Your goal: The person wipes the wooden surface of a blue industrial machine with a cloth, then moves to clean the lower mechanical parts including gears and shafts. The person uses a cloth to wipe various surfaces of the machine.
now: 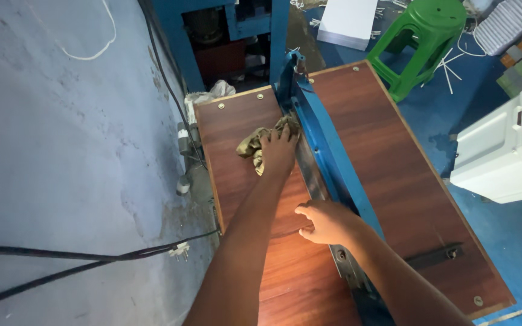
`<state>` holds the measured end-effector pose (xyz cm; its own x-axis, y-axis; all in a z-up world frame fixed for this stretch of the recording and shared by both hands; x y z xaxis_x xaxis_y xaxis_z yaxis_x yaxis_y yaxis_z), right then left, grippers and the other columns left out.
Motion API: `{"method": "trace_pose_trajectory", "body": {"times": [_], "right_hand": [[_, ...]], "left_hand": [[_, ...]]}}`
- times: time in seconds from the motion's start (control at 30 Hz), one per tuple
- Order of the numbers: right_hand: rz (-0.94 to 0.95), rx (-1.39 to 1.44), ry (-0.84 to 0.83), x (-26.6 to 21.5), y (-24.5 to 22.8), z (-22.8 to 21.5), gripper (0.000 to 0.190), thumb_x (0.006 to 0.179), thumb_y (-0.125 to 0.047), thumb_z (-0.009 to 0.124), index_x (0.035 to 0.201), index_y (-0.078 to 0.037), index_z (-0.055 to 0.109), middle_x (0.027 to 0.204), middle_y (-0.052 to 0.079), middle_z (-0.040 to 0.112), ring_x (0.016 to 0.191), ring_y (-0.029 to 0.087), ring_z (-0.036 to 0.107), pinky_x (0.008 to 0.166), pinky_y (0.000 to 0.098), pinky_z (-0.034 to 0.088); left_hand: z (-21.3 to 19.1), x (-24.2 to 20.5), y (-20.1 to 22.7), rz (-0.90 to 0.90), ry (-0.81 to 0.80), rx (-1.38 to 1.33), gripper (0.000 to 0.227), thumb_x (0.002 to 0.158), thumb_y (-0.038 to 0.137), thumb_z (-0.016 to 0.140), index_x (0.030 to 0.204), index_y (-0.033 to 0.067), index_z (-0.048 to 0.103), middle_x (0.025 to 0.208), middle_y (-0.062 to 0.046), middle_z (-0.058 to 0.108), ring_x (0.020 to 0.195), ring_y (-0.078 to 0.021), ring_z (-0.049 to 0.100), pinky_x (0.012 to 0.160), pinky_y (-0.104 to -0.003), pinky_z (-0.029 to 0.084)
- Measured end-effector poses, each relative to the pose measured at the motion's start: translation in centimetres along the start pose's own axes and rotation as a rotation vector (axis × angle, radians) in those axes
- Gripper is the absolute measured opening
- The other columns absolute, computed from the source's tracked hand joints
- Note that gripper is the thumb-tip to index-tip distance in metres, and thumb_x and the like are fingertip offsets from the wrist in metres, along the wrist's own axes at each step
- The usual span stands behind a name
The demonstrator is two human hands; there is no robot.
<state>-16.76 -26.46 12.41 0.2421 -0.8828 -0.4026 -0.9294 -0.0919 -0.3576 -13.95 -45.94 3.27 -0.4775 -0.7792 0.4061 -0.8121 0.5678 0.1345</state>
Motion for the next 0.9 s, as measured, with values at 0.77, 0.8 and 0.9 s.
{"method": "trace_pose_trajectory", "body": {"times": [0.77,0.8,0.9], "right_hand": [[0.056,-0.050,-0.067,0.0,-0.1,0.1,0.027,0.092,-0.022,0.070,0.098,0.003,0.066,0.086,0.020,0.072,0.080,0.031,0.072,0.075,0.0405,0.055],[0.013,0.056,-0.008,0.0,-0.7,-0.6,0.021,0.088,-0.020,0.070,0.094,0.000,0.069,0.085,0.015,0.074,0.079,0.027,0.072,0.073,0.0380,0.055],[-0.064,0.276,0.130,-0.6,-1.5,-2.0,0.009,0.080,-0.013,0.070,0.085,-0.006,0.074,0.082,0.007,0.077,0.076,0.020,0.074,0.068,0.0328,0.056]], "left_hand": [[-3.0,-5.1,2.7,0.147,-0.328,-0.059,0.074,0.076,0.027,0.080,0.144,0.0240,0.053,0.150,0.002,0.048,0.133,-0.0280,0.046,0.105,-0.054,0.039],[-3.2,-5.2,2.8,0.153,-0.341,-0.053,0.076,0.075,0.027,0.080,0.145,0.0241,0.052,0.151,0.002,0.048,0.133,-0.0283,0.046,0.104,-0.054,0.039],[-4.0,-6.0,3.2,0.170,-0.292,-0.054,0.079,0.073,0.027,0.080,0.147,0.0233,0.052,0.149,0.002,0.050,0.132,-0.0282,0.047,0.104,-0.054,0.040]]}}
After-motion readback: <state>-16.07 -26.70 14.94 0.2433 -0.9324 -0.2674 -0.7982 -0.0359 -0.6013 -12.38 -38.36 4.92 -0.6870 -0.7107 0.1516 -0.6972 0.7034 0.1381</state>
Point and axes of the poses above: each hand's wrist, its own x-axis towards the middle knuckle, its own z-axis out of the palm, y = z × x, the point moved 7 cm from there along x, towards the middle knuckle
